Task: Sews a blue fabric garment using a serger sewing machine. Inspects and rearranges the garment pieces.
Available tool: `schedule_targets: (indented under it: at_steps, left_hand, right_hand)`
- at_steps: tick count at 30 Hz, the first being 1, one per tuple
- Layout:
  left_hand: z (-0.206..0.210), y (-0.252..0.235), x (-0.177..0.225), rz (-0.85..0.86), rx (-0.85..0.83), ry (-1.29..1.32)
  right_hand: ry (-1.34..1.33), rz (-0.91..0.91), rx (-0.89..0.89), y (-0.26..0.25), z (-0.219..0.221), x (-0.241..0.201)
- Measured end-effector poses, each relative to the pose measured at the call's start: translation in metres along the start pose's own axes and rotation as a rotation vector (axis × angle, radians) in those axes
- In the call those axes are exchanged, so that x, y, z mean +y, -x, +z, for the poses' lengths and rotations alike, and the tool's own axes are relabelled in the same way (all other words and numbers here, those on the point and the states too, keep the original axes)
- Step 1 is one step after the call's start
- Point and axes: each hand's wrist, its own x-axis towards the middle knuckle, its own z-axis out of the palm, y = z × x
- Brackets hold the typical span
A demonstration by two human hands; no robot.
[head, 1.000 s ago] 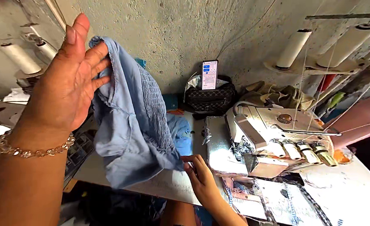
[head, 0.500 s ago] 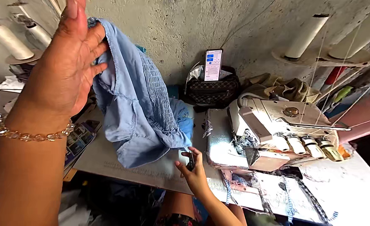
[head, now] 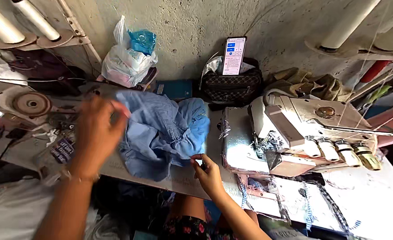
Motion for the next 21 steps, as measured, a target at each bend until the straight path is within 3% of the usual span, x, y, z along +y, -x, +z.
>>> schedule_targets:
  at_steps: [3,4,6,9,14,21]
  left_hand:
    - [0.095,0.085,0.007,-0.043,-0.348,0.261]
    - [0.120,0.108,0.007,-0.046,-0.358,0.244]
    - [0.146,0.144,-0.003,0.001,-0.161,0.147]
    - [0.132,0.182,-0.042,0.026,0.037,0.035]
    - [0.101,0.229,-0.092,-0.005,0.122,-0.118]
    - [0.109,0.251,-0.095,-0.087,0.151,-0.095]
  right_hand:
    - [-0.162,0.119,-0.035,-0.011,-0.001,-0.010]
    - [-0.230,0.176,-0.035,-0.016,-0.001,-0.015]
    - [-0.338,0.297,0.011,-0.029,-0.002,-0.024]
    - [-0.434,0.395,0.174,-0.045,-0.004,-0.028]
    - [-0.516,0.517,0.360,-0.053,0.006,-0.015]
    - [-0.426,0.496,0.315,-0.034,0.008,-0.002]
